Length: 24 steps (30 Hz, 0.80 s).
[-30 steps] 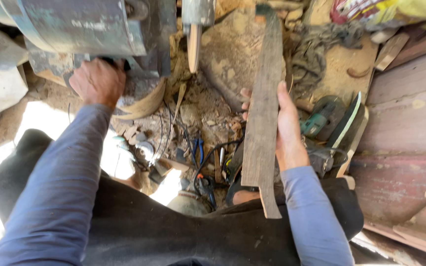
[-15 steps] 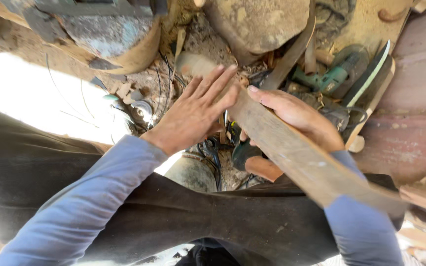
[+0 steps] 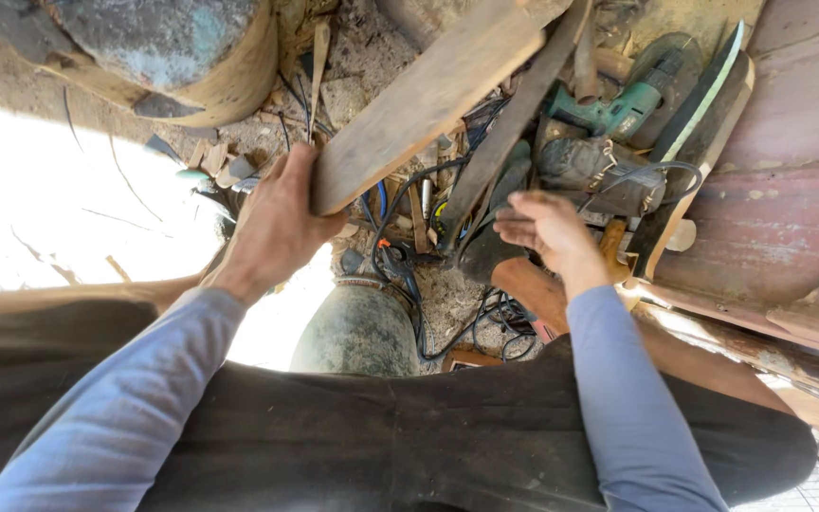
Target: The person uses a bench grinder to smooth and shape a curved wooden piece, repeatedly pressing its edges and surfaces against the spinning wheel. After grinding, the person picks up a pencil and marks the wood.
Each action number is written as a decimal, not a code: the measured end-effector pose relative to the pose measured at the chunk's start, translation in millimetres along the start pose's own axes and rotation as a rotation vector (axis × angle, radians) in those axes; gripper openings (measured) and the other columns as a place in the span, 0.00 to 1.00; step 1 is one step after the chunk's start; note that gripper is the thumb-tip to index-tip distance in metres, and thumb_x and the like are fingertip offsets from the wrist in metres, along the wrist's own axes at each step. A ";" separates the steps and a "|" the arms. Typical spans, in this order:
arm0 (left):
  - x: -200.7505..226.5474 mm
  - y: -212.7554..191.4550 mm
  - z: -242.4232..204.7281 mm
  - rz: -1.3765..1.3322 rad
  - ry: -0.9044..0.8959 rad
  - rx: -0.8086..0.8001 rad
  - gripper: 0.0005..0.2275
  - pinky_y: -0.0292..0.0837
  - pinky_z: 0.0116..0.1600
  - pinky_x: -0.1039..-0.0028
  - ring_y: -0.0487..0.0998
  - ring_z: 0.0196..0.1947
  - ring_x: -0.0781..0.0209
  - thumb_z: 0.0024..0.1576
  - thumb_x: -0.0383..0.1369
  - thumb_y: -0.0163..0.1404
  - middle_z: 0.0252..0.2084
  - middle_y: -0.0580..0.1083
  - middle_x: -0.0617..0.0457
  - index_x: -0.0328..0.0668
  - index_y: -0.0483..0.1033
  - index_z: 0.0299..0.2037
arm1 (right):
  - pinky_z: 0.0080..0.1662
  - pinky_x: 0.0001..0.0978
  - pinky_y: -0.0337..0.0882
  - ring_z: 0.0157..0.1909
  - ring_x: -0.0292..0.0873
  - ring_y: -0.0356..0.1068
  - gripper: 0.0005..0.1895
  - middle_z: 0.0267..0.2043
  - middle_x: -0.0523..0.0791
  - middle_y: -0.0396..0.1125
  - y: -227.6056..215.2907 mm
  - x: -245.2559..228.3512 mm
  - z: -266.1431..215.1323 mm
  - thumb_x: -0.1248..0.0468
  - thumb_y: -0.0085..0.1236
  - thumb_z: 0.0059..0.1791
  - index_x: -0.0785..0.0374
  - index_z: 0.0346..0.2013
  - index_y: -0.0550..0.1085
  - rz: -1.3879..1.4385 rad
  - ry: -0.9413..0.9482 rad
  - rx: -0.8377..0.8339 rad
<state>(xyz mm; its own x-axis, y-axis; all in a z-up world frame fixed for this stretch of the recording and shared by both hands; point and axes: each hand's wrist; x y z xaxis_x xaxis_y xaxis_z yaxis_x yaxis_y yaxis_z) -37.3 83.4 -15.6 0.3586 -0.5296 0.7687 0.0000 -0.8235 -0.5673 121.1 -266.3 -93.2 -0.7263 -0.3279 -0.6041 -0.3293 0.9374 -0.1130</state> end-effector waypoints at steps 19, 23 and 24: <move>-16.5 4.3 -15.7 -0.003 -0.374 -0.075 0.35 0.79 0.52 0.58 0.83 0.45 0.43 0.49 0.39 0.64 0.51 0.76 0.32 0.33 0.60 0.64 | 0.45 0.39 0.75 0.44 0.47 0.77 0.17 0.44 0.56 0.79 80.2 81.5 129.1 0.69 0.58 0.48 0.75 0.50 0.80 -0.315 -0.279 0.297; -17.7 8.9 -15.8 -0.032 -0.438 -0.096 0.36 0.82 0.49 0.59 0.84 0.43 0.43 0.49 0.39 0.64 0.52 0.76 0.32 0.32 0.59 0.64 | 0.59 0.44 0.71 0.53 0.47 0.74 0.17 0.53 0.52 0.74 64.2 42.5 104.0 0.70 0.55 0.50 0.70 0.53 0.76 -0.120 -0.326 0.258; -18.7 9.6 -17.3 -0.047 -0.419 -0.088 0.36 0.82 0.49 0.58 0.83 0.43 0.43 0.49 0.39 0.64 0.52 0.76 0.32 0.32 0.59 0.64 | 0.61 0.45 0.69 0.56 0.46 0.72 0.18 0.56 0.50 0.72 60.0 23.0 100.9 0.70 0.52 0.49 0.66 0.54 0.75 -0.099 -0.291 0.260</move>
<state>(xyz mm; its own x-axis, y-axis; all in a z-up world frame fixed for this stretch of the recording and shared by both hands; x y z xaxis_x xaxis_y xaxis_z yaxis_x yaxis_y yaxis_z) -60.2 81.9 -30.3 0.7085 -0.3779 0.5961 -0.0478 -0.8683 -0.4937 145.5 -205.8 -193.6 -0.4855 -0.4064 -0.7741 -0.1987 0.9135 -0.3549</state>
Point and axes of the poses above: each hand's wrist, its own z-axis towards the middle knuckle, its own y-axis out of the palm, x = y × z
